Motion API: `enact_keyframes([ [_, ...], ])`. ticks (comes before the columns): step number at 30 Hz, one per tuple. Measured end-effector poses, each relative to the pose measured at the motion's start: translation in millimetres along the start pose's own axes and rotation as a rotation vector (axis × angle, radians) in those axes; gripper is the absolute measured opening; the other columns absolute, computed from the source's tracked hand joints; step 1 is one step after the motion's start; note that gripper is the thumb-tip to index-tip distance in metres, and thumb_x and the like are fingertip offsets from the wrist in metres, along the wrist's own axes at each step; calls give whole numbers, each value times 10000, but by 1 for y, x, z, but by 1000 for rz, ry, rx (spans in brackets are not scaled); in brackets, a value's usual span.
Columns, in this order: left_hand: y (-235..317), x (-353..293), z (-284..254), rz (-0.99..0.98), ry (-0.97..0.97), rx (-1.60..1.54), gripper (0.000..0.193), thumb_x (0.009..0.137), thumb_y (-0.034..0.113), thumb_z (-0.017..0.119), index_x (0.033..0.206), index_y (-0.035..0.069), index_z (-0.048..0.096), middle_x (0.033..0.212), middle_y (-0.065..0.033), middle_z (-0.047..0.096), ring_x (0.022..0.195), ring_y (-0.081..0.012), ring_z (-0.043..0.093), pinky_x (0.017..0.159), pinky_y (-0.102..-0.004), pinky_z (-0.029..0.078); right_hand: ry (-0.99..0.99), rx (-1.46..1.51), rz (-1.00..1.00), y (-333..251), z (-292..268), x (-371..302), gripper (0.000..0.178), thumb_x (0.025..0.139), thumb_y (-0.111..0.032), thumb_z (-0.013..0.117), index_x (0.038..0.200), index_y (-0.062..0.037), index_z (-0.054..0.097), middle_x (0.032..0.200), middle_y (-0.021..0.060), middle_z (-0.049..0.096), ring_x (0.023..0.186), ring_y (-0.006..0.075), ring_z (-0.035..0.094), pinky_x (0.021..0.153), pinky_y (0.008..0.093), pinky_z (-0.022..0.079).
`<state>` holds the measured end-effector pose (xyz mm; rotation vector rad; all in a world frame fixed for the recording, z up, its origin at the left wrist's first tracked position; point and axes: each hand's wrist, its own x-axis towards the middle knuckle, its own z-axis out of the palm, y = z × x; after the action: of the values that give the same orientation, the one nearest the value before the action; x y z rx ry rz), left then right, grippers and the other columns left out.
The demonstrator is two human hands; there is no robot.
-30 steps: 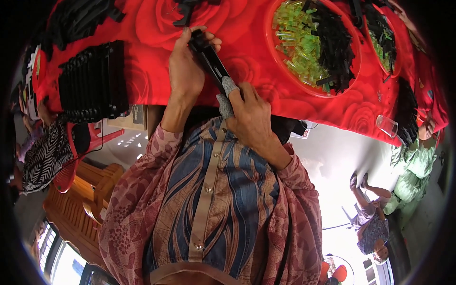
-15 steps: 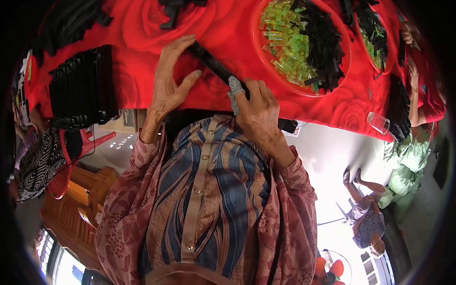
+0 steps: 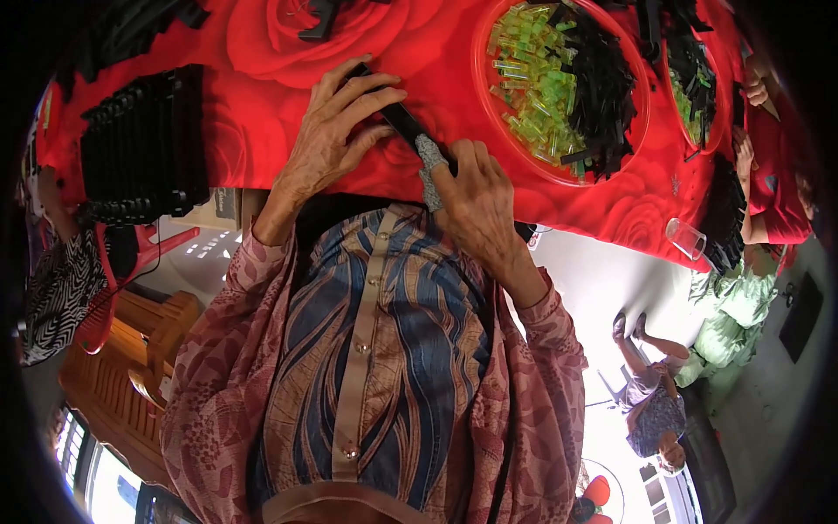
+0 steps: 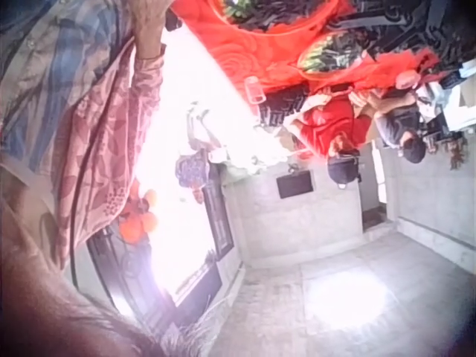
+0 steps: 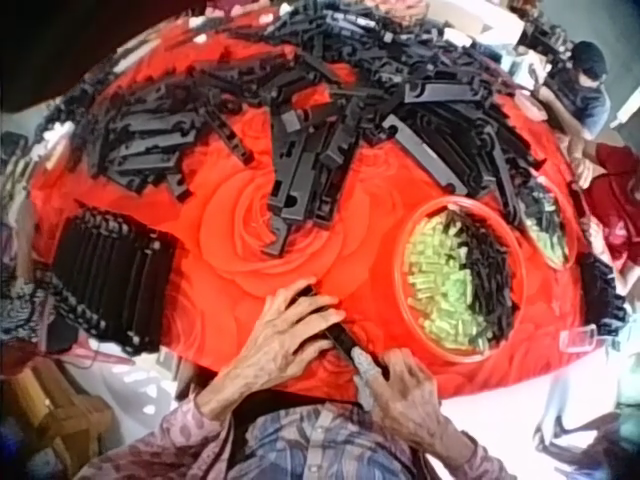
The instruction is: The person assembles plastic toy gun components by taking small plastic pieces from a tray and inserting them into black plastic frames by hand.
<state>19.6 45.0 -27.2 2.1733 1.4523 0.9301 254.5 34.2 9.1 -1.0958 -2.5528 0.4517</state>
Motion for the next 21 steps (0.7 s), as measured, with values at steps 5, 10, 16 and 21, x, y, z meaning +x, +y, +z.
enact_keyframes([
  [5,-2,-3,2,-8,7,-19,487,817,181,757,1288,209,636,1344,-16,584,1350,-322,417,1034,-474,402,-55,25,-8,-2,-2,8,222,729,-24,734,915,25,623,923,146,511,806,333,570,599,439,474],
  [10,-1,-1,2,-9,15,-42,485,821,171,752,1290,207,633,1332,-21,589,1351,-323,418,1037,-476,400,-59,-30,-1,-2,4,12,274,670,-24,708,928,8,621,885,135,473,796,314,550,578,428,471],
  [16,-5,-2,3,22,38,-17,484,819,173,754,1286,204,633,1332,-23,587,1347,-322,419,1028,-477,405,-57,-37,27,-8,2,22,282,676,-50,716,941,-12,631,874,126,467,788,294,544,576,415,489],
  [21,-2,0,2,25,30,2,508,815,185,761,1302,209,617,1336,-20,585,1345,-317,421,1025,-467,404,30,-65,5,-6,8,20,270,689,-51,726,940,-14,631,886,130,481,796,298,559,600,412,497],
])
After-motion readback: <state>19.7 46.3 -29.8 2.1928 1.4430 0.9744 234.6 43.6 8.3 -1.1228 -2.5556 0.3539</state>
